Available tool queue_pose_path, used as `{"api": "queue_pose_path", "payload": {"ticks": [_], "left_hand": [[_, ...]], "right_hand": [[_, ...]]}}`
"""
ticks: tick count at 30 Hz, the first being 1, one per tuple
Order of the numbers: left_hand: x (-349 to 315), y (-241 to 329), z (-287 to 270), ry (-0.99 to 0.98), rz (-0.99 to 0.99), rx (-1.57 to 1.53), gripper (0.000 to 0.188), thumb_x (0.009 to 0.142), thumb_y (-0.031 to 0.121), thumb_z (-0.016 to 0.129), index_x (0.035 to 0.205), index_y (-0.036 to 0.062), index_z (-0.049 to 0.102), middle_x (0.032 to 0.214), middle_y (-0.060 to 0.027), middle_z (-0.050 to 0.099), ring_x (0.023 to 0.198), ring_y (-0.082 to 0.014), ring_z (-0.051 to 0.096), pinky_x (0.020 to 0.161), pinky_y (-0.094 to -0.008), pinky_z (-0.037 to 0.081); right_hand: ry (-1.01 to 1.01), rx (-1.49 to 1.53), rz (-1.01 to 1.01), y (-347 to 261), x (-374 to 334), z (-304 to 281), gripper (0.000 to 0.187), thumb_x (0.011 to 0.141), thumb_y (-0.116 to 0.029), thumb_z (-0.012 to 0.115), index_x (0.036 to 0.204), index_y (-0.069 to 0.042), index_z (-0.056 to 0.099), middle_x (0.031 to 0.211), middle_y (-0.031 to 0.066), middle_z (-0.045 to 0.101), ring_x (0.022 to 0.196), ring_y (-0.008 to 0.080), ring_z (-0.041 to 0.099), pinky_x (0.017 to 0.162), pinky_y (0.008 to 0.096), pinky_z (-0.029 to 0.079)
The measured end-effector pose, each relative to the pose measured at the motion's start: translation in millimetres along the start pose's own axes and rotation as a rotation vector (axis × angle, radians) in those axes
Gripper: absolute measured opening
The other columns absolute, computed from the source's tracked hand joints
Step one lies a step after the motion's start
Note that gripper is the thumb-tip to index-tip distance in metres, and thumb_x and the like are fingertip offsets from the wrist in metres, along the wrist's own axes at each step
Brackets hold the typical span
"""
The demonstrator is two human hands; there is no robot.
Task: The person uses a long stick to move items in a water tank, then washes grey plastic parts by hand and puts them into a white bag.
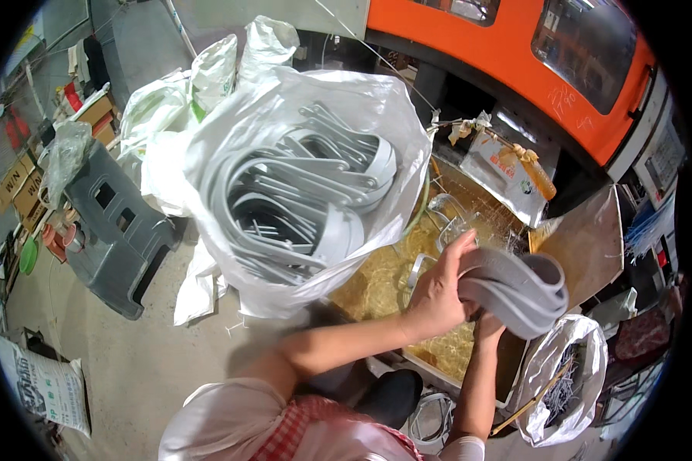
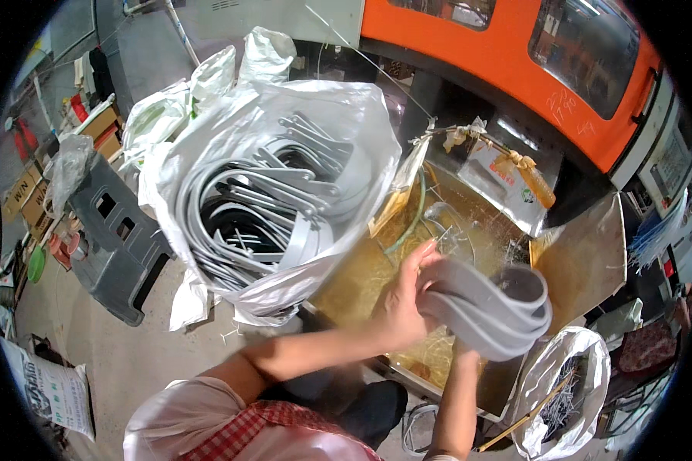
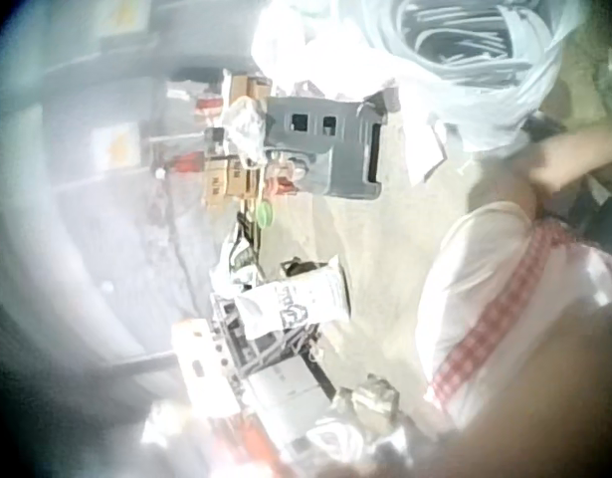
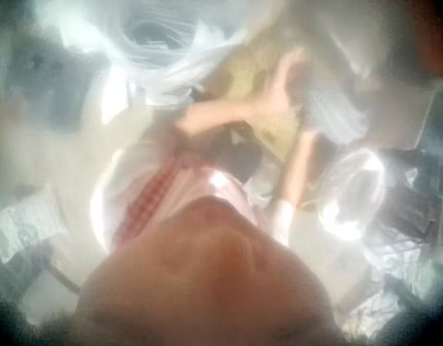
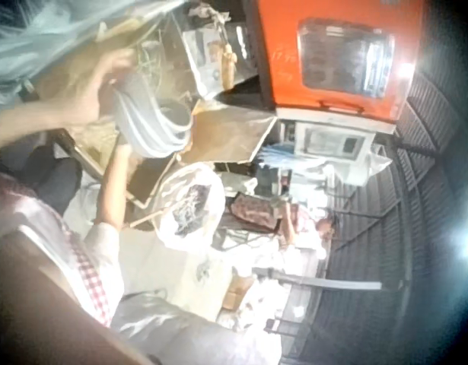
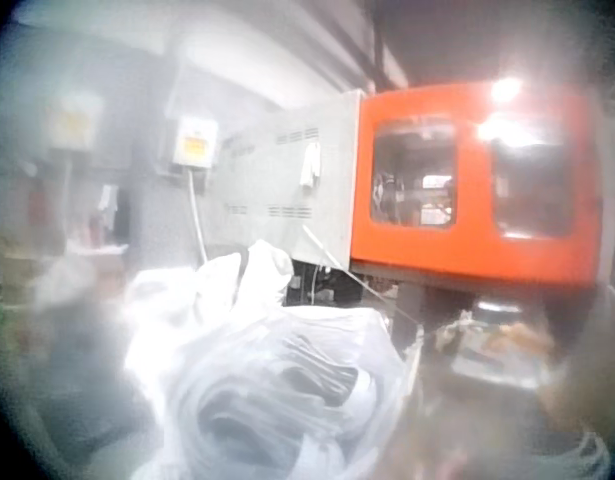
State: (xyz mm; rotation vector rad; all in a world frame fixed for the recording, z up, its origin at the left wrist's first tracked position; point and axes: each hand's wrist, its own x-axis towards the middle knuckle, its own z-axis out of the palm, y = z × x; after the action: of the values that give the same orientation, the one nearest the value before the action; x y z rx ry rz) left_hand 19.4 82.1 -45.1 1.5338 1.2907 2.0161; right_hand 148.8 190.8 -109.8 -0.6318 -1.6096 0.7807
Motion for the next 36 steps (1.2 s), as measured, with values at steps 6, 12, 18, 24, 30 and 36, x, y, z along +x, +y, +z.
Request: {"api": "queue_pose_path", "payload": {"ticks": [6, 12, 18, 24, 30, 36], "left_hand": [[37.8, 115.3, -88.3, -0.243, 0.272, 0.54, 0.092, 0.071, 0.019, 0.068, 0.138, 0.0012, 0.008, 0.136, -0.0243, 0.026, 0.129, -0.0308, 0.026, 0.1, -0.0394, 0.032], [93.4, 152.8, -237.9, 0.033, 0.47, 1.176, 0.051, 0.075, 0.027, 0.062, 0.121, 0.0098, 0.05, 0.133, -0.0197, 0.037, 0.124, -0.034, 0.034, 0.1, -0.0415, 0.03], [134.6, 74.7, -365.5, -0.191, -0.253, 1.333, 0.037, 0.073, 0.016, 0.063, 0.11, 0.0098, 0.06, 0.135, -0.0224, 0.033, 0.116, -0.0352, 0.039, 0.098, -0.041, 0.03], [159.2, 37.2, -379.8, -0.022, -0.546, 0.673, 0.055, 0.063, -0.01, 0.047, 0.118, -0.003, 0.051, 0.071, -0.0089, 0.06, 0.053, -0.0119, 0.054, 0.047, -0.0254, 0.043], [154.6, 57.4, -376.4, -0.028, -0.38, 0.737, 0.042, 0.079, 0.009, 0.054, 0.121, 0.0041, 0.051, 0.094, -0.0044, 0.055, 0.073, -0.0082, 0.051, 0.062, -0.0223, 0.044], [67.9, 148.2, -383.9, 0.169, 0.038, 0.881, 0.04, 0.09, 0.021, 0.046, 0.125, 0.0009, 0.045, 0.126, -0.0132, 0.047, 0.113, -0.0205, 0.048, 0.093, -0.0305, 0.037]], "right_hand": [[-0.36, 0.053, -0.176, -19.9, 97.1, 42.0, 0.043, 0.088, -0.035, 0.048, 0.116, -0.002, 0.049, 0.105, 0.0114, 0.057, 0.09, 0.0196, 0.057, 0.077, 0.0316, 0.048], [-0.356, -0.035, -0.123, -151.2, 171.0, 134.2, 0.026, 0.087, -0.015, 0.05, 0.109, 0.0, 0.052, 0.085, 0.0094, 0.059, 0.065, 0.0147, 0.055, 0.059, 0.0279, 0.047], [-0.58, 0.105, -0.094, -176.7, 241.5, 221.4, 0.024, 0.083, -0.011, 0.053, 0.105, 0.0, 0.053, 0.077, 0.0096, 0.059, 0.061, 0.0144, 0.057, 0.054, 0.0276, 0.047], [-1.192, -1.145, -0.252, -96.4, 222.0, 326.1, 0.031, 0.067, -0.013, 0.065, 0.096, -0.004, 0.062, 0.087, 0.0138, 0.064, 0.071, 0.0222, 0.064, 0.06, 0.035, 0.05], [-1.258, -1.192, -0.356, -94.0, 216.8, 332.1, 0.041, 0.067, -0.035, 0.068, 0.094, -0.004, 0.065, 0.099, 0.0149, 0.063, 0.091, 0.0282, 0.059, 0.08, 0.0372, 0.045], [-0.87, -0.104, -0.147, -133.6, 253.1, 245.7, 0.035, 0.083, -0.024, 0.058, 0.107, 0.001, 0.057, 0.093, 0.008, 0.062, 0.082, 0.0149, 0.059, 0.071, 0.0286, 0.048]]}}
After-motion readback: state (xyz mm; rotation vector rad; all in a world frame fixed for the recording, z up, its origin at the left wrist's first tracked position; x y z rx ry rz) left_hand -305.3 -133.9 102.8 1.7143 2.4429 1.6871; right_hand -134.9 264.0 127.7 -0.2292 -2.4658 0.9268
